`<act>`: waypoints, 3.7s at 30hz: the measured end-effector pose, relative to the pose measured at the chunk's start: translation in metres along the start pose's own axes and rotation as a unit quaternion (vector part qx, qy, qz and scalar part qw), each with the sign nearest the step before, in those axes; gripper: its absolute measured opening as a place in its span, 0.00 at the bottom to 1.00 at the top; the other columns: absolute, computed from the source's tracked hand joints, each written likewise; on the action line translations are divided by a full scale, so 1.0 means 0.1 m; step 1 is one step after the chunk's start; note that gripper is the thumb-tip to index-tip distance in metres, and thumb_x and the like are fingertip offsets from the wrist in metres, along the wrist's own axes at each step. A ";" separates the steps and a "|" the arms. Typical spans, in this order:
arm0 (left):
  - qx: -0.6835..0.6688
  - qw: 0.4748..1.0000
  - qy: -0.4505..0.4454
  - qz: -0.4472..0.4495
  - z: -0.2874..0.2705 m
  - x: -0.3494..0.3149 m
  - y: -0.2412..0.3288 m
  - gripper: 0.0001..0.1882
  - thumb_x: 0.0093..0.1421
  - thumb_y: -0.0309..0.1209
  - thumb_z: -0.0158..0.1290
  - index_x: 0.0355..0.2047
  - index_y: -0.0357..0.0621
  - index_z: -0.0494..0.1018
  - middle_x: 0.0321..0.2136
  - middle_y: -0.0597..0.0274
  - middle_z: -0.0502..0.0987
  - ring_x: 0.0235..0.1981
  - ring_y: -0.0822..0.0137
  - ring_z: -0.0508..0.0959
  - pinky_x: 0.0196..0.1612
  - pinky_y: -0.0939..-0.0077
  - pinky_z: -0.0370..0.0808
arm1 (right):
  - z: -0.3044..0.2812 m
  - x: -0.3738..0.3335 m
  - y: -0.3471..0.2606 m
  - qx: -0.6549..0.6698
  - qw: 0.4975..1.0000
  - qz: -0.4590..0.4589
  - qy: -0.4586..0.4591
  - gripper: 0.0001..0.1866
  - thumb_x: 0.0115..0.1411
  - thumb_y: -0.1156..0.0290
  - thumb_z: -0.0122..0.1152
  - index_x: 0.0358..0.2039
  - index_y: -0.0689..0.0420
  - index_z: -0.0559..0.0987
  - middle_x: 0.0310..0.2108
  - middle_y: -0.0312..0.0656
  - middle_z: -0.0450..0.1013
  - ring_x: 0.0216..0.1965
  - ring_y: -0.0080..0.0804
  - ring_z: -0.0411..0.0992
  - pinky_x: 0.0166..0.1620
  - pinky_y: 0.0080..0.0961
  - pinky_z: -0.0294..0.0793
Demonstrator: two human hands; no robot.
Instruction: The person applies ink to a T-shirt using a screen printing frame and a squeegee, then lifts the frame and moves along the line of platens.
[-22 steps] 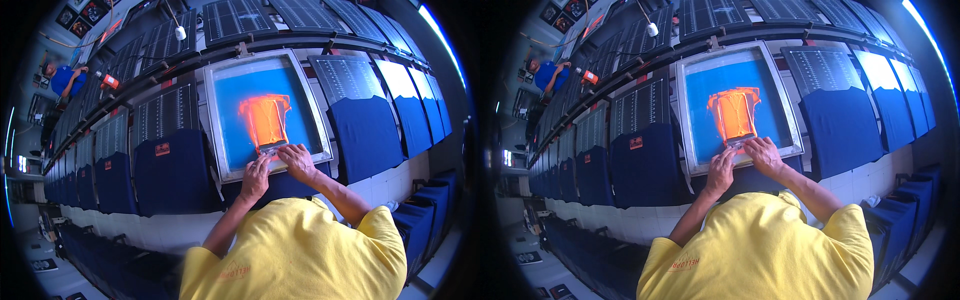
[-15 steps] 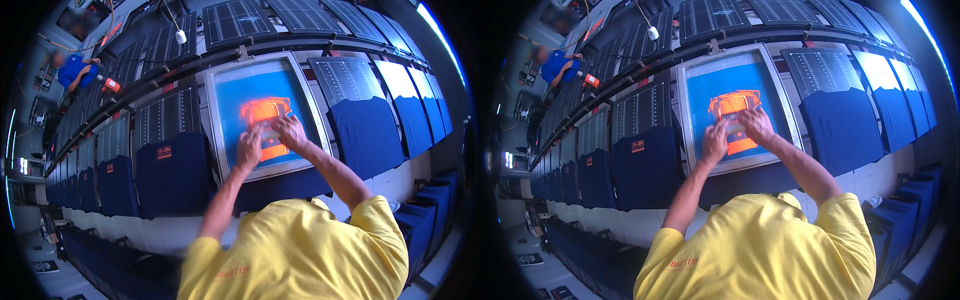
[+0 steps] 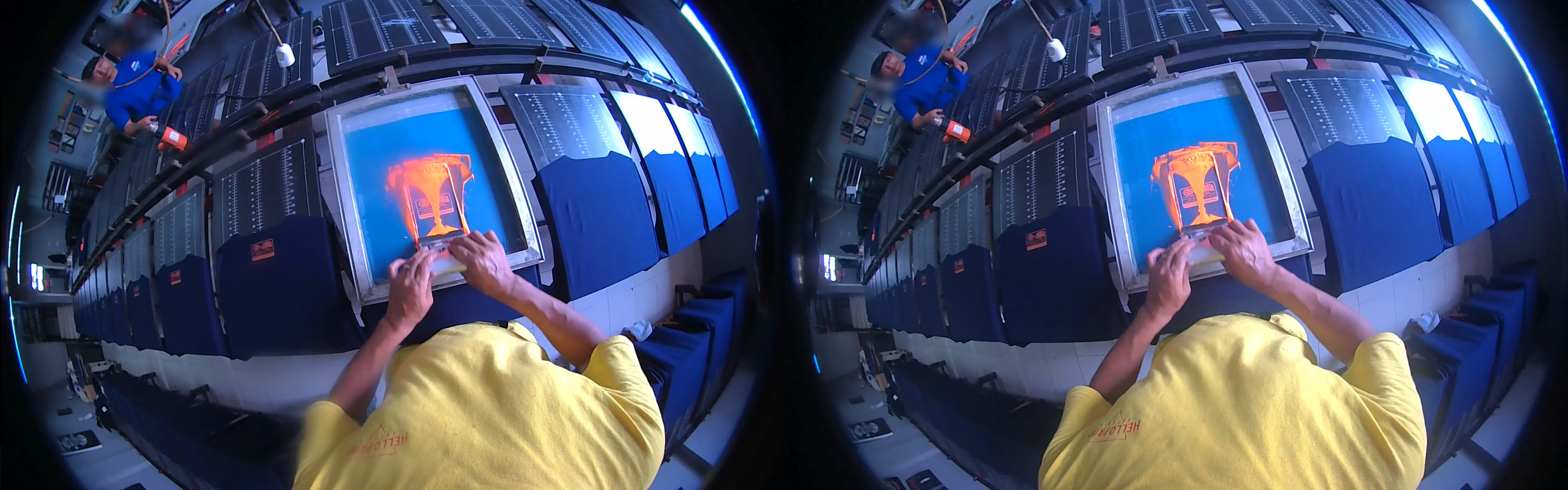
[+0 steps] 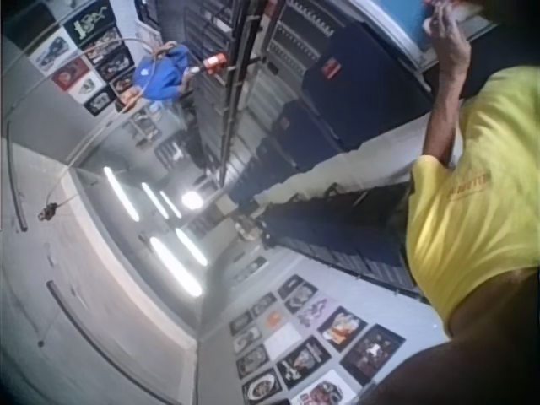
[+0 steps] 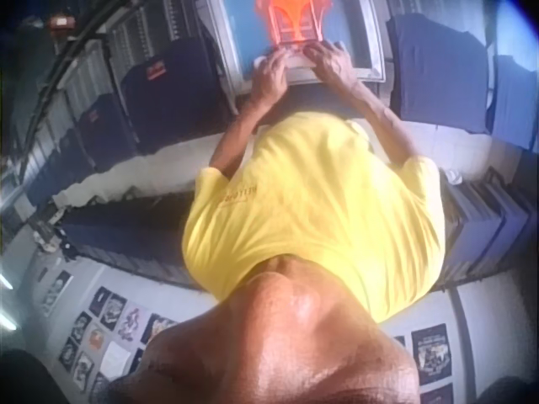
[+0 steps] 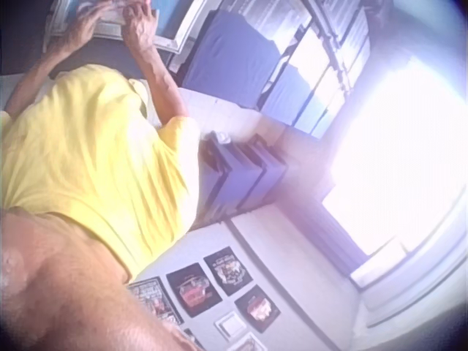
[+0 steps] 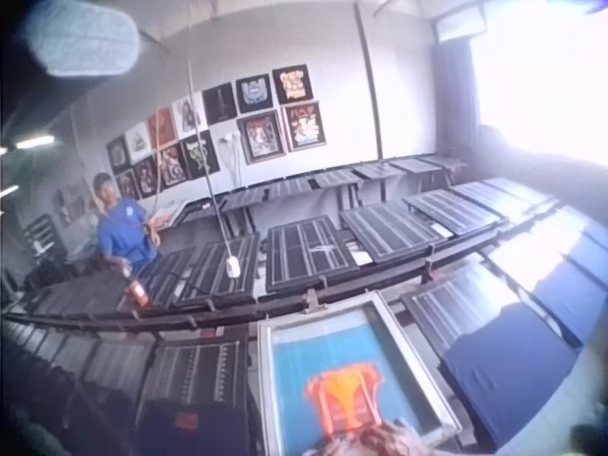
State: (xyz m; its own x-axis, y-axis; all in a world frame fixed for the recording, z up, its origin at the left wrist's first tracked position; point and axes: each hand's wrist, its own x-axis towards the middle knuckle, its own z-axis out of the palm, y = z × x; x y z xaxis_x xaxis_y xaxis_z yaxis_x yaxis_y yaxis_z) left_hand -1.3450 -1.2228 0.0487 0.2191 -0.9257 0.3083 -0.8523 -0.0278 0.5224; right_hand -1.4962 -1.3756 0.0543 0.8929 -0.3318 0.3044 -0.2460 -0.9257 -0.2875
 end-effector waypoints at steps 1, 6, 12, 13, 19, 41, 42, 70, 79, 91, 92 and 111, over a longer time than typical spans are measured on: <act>0.006 1.000 0.003 0.002 0.03 -0.06 0.02 0.21 0.62 0.23 0.51 0.56 0.42 0.69 0.56 0.55 0.74 0.57 0.61 0.75 0.54 0.58 0.62 | 0.01 -0.07 -0.02 -0.002 1.000 -0.001 -0.002 0.24 0.39 0.74 0.69 0.42 0.55 0.81 0.46 0.34 0.78 0.43 0.32 0.73 0.41 0.34 0.66; 0.037 0.999 0.032 0.014 0.18 0.13 -0.17 0.20 0.61 0.24 0.53 0.54 0.43 0.70 0.55 0.57 0.75 0.58 0.64 0.75 0.51 0.59 0.62 | 0.22 0.12 0.19 -0.018 1.000 -0.006 0.017 0.19 0.47 0.76 0.61 0.43 0.56 0.79 0.45 0.36 0.77 0.44 0.34 0.72 0.41 0.36 0.67; 0.027 0.999 0.031 0.023 0.09 0.96 -0.66 0.16 0.66 0.26 0.49 0.53 0.45 0.71 0.49 0.56 0.79 0.51 0.62 0.78 0.50 0.60 0.62 | 0.19 0.92 0.61 -0.034 0.999 0.021 -0.003 0.13 0.46 0.75 0.63 0.36 0.52 0.82 0.37 0.38 0.79 0.43 0.39 0.74 0.43 0.40 0.70; 0.021 0.999 0.019 0.024 0.06 1.11 -0.69 0.14 0.67 0.27 0.47 0.53 0.45 0.72 0.47 0.56 0.80 0.50 0.61 0.79 0.50 0.61 0.62 | 0.17 1.02 0.72 -0.032 0.998 0.041 -0.028 0.12 0.46 0.75 0.63 0.34 0.51 0.82 0.36 0.39 0.79 0.43 0.39 0.74 0.43 0.40 0.70; -0.012 0.998 0.054 0.016 -0.24 1.43 -0.82 0.16 0.73 0.36 0.40 0.48 0.43 0.76 0.43 0.53 0.82 0.43 0.56 0.81 0.49 0.63 0.64 | -0.20 1.57 0.72 -0.038 0.994 0.057 -0.082 0.09 0.49 0.73 0.66 0.33 0.50 0.84 0.35 0.39 0.80 0.46 0.39 0.75 0.47 0.39 0.71; 0.038 0.999 0.017 0.011 0.12 -0.24 0.09 0.19 0.64 0.26 0.50 0.56 0.44 0.70 0.56 0.59 0.75 0.61 0.62 0.72 0.66 0.48 0.57 | 0.05 -0.23 0.03 -0.021 0.998 -0.046 -0.022 0.23 0.50 0.65 0.66 0.47 0.55 0.77 0.49 0.39 0.72 0.50 0.37 0.68 0.47 0.37 0.67; 0.023 1.000 0.014 0.002 0.17 -0.32 0.07 0.21 0.62 0.24 0.52 0.56 0.44 0.70 0.57 0.59 0.74 0.63 0.61 0.71 0.69 0.44 0.54 | 0.03 -0.25 0.00 -0.013 0.998 -0.049 -0.027 0.25 0.49 0.62 0.68 0.49 0.56 0.77 0.51 0.40 0.71 0.52 0.38 0.68 0.48 0.38 0.67; 0.033 0.921 0.134 -0.364 -0.04 -0.35 -0.89 0.36 0.61 0.43 0.58 0.59 0.24 0.63 0.58 0.28 0.67 0.62 0.36 0.65 0.67 0.52 0.61 | 0.20 -0.81 1.37 0.085 0.928 0.357 0.068 0.27 0.60 0.59 0.65 0.53 0.65 0.74 0.49 0.54 0.73 0.53 0.54 0.69 0.56 0.44 0.70; 0.069 0.937 0.179 -0.292 0.02 -0.32 -1.20 0.22 0.60 0.37 0.59 0.45 0.29 0.74 0.40 0.36 0.78 0.44 0.38 0.79 0.49 0.53 0.75 | 0.28 -0.57 1.28 0.078 0.897 0.420 0.112 0.29 0.56 0.60 0.69 0.53 0.64 0.74 0.50 0.55 0.72 0.57 0.53 0.66 0.60 0.43 0.67; -0.020 0.907 0.150 -0.392 -0.06 -0.17 -1.05 0.29 0.60 0.40 0.59 0.49 0.21 0.73 0.44 0.29 0.78 0.47 0.36 0.78 0.52 0.55 0.74 | 0.19 -0.51 1.20 0.103 0.893 0.419 0.130 0.26 0.57 0.63 0.67 0.52 0.62 0.73 0.45 0.49 0.70 0.51 0.50 0.68 0.52 0.42 0.71; -0.013 0.909 0.148 -0.390 -0.06 -0.17 -1.06 0.29 0.59 0.40 0.60 0.49 0.21 0.73 0.42 0.29 0.78 0.46 0.37 0.79 0.50 0.56 0.75 | 0.17 -0.49 1.19 0.110 0.891 0.422 0.127 0.26 0.58 0.62 0.67 0.53 0.62 0.73 0.46 0.49 0.69 0.52 0.49 0.68 0.53 0.42 0.71; -0.014 0.927 0.128 -0.353 -0.57 0.05 -0.43 0.16 0.55 0.26 0.60 0.43 0.31 0.78 0.34 0.51 0.84 0.35 0.62 0.84 0.42 0.66 0.76 | -0.23 -0.56 1.26 0.189 0.882 0.420 0.097 0.22 0.56 0.66 0.63 0.50 0.61 0.71 0.48 0.53 0.67 0.55 0.53 0.65 0.58 0.44 0.68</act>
State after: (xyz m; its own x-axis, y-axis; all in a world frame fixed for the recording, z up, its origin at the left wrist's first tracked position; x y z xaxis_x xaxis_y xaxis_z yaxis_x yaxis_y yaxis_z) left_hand -1.2800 -1.2053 0.0727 0.8260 -0.5606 0.0587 -0.4420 -0.5795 0.6847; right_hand -1.5862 -1.4780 0.0216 0.3654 -0.9306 -0.0213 -0.6136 -0.2236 -0.7573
